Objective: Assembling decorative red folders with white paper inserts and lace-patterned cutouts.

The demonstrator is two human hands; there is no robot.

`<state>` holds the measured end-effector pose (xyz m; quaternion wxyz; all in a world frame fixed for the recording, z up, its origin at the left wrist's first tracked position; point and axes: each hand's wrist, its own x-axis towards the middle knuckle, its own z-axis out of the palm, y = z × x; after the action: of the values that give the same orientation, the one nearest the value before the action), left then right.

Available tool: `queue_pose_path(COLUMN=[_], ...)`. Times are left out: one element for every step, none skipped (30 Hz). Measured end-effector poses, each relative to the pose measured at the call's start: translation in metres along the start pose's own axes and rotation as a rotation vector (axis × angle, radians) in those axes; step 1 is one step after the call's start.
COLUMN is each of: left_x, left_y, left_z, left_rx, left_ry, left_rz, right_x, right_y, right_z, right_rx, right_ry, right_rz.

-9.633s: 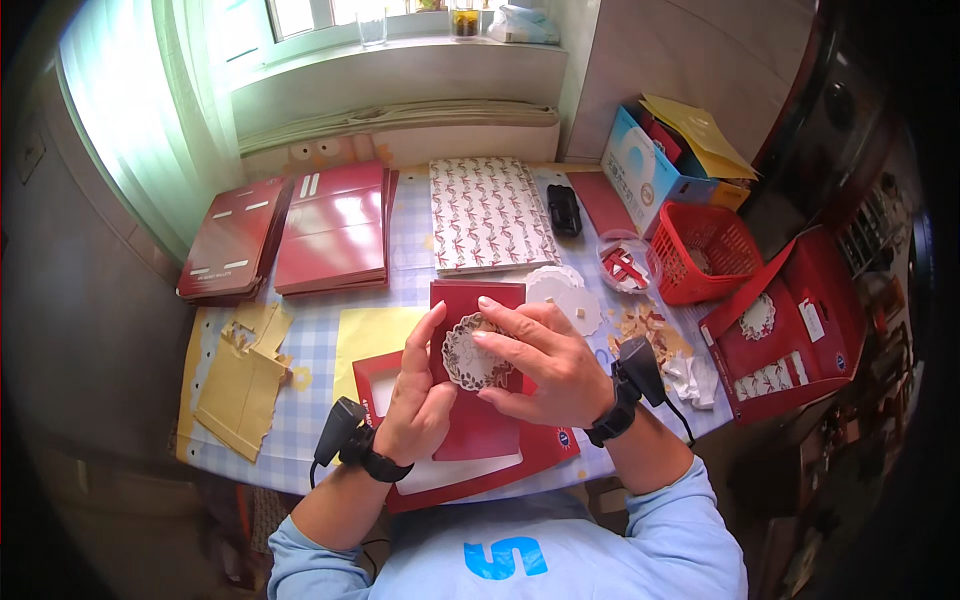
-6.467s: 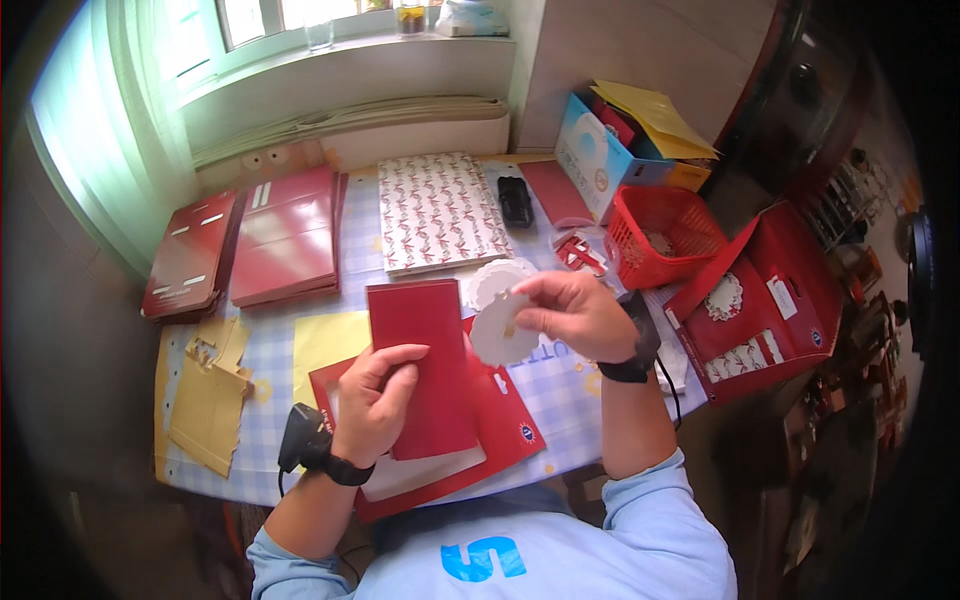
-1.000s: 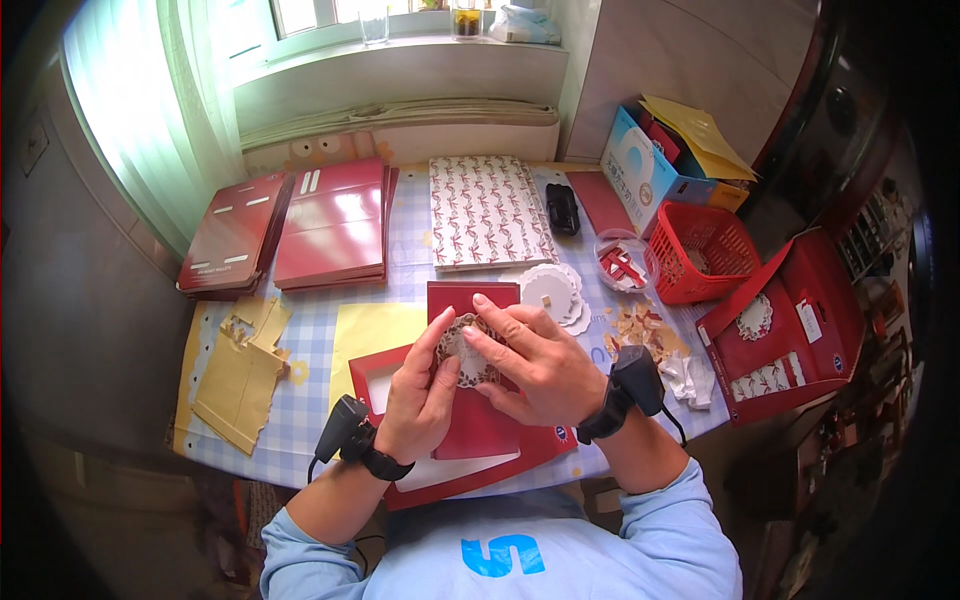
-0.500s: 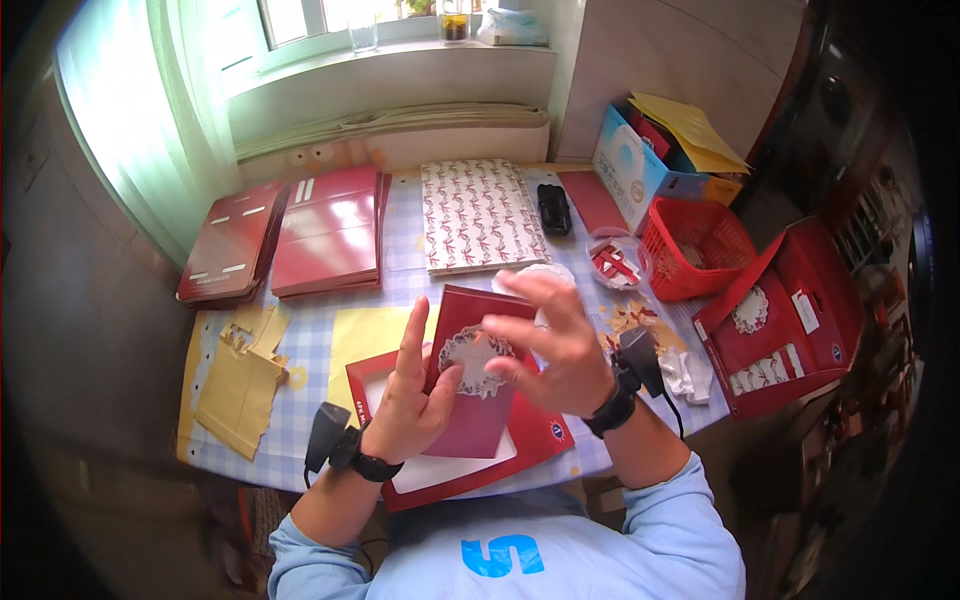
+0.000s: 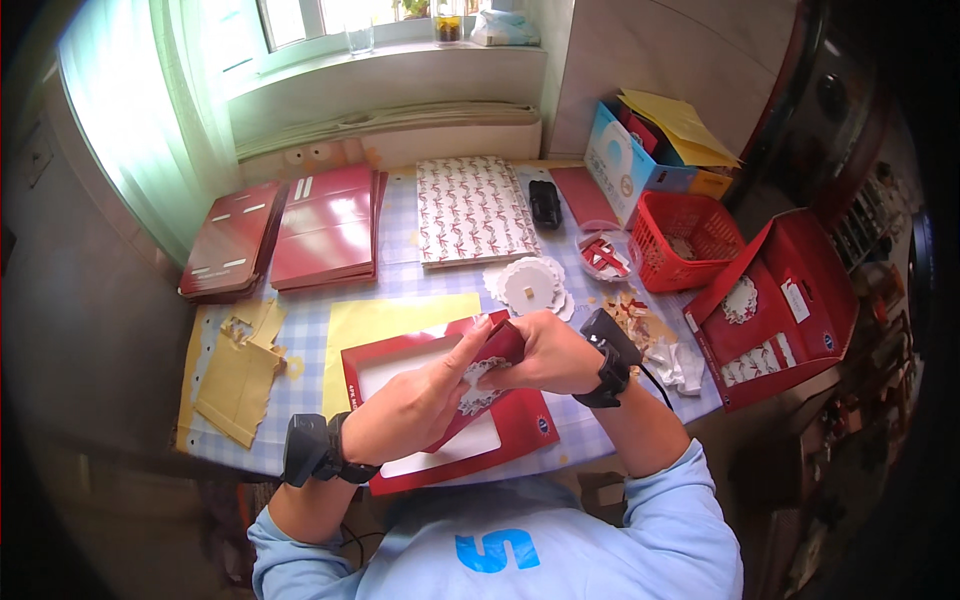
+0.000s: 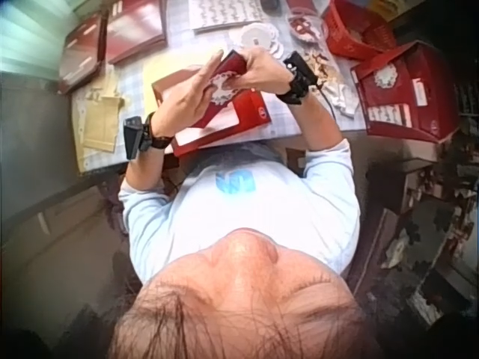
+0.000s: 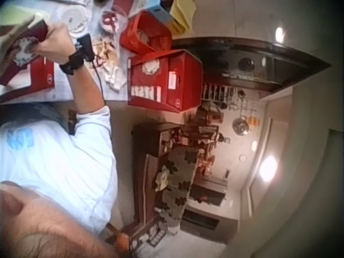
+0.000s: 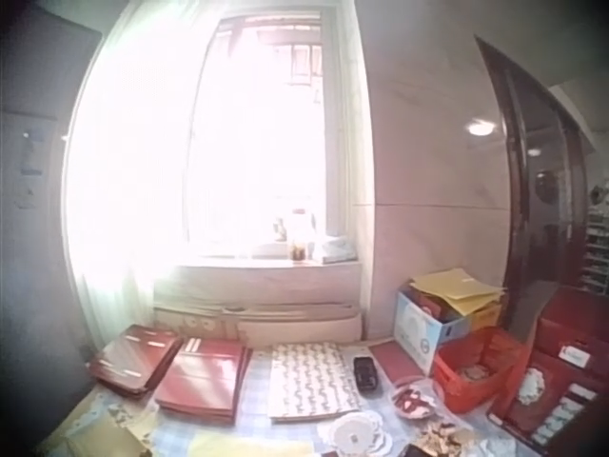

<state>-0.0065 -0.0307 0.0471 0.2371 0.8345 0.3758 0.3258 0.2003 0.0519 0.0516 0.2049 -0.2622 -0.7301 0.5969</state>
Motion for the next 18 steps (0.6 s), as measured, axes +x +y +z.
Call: queue_pose_path(left_x=[-0.001,-0.001,-0.002,-0.002,-0.004,-0.005,-0.007,-0.008,-0.01,-0.013,-0.021,-0.026,-0.032,-0.035,-0.038,-0.045,-0.053,-0.056], left_y=[0.0,0.002,0.003,0.003,0.003,0.003,0.002,0.003,0.009,0.011,0.008,0.002,-0.006,-0.013,-0.006,-0.01,-0.018,-0.021], left_z=[-0.001,-0.002,-0.003,-0.004,-0.005,-0.007,-0.009,-0.016,-0.028,-0.038,-0.045,-0.047,-0.045,-0.039,-0.028,-0.017,-0.005,0.004], left_rx=[0.03,0.031,0.038,0.044,0.045,-0.023,-0.091,-0.092,-0.361,-0.631,-0.844,-0.842,-0.749,-0.662,-0.732,-0.734,-0.713,-0.694], left_ry=[0.011,0.012,0.016,0.02,0.021,0.001,-0.02,-0.02,-0.057,-0.094,-0.07,-0.07,-0.043,-0.026,0.106,0.105,0.224,0.337], left_rz=[0.034,0.032,0.029,0.027,0.028,-0.044,-0.115,-0.111,-0.231,-0.35,-0.343,-0.338,-0.23,-0.121,-0.189,-0.193,-0.245,-0.296], right_x=[-0.001,-0.003,-0.004,-0.004,-0.004,-0.005,-0.006,-0.009,-0.012,-0.017,-0.021,-0.027,-0.031,-0.035,-0.038,-0.041,-0.043,-0.046], right_y=[-0.002,-0.005,-0.006,-0.007,-0.007,-0.008,-0.008,-0.007,-0.007,-0.006,-0.004,-0.001,0.008,0.017,0.025,0.03,0.032,0.036], right_z=[0.003,0.006,0.008,0.01,0.01,0.011,0.011,0.01,0.009,0.007,0.006,0.005,0.006,0.008,0.012,0.015,0.018,0.018], right_rx=[0.0,-0.032,-0.065,-0.065,-0.101,-0.136,-0.137,-0.077,-0.016,-0.017,0.102,0.218,0.278,0.277,0.338,0.399,0.355,0.183], right_ry=[-0.003,0.029,0.061,0.059,0.07,0.082,0.082,0.076,0.066,0.064,0.086,0.117,0.156,0.17,0.202,0.235,0.233,0.206], right_rz=[-0.003,-0.03,-0.056,-0.056,-0.079,-0.101,-0.101,-0.128,-0.158,-0.16,-0.166,-0.171,-0.161,-0.16,-0.178,-0.196,-0.204,-0.247])
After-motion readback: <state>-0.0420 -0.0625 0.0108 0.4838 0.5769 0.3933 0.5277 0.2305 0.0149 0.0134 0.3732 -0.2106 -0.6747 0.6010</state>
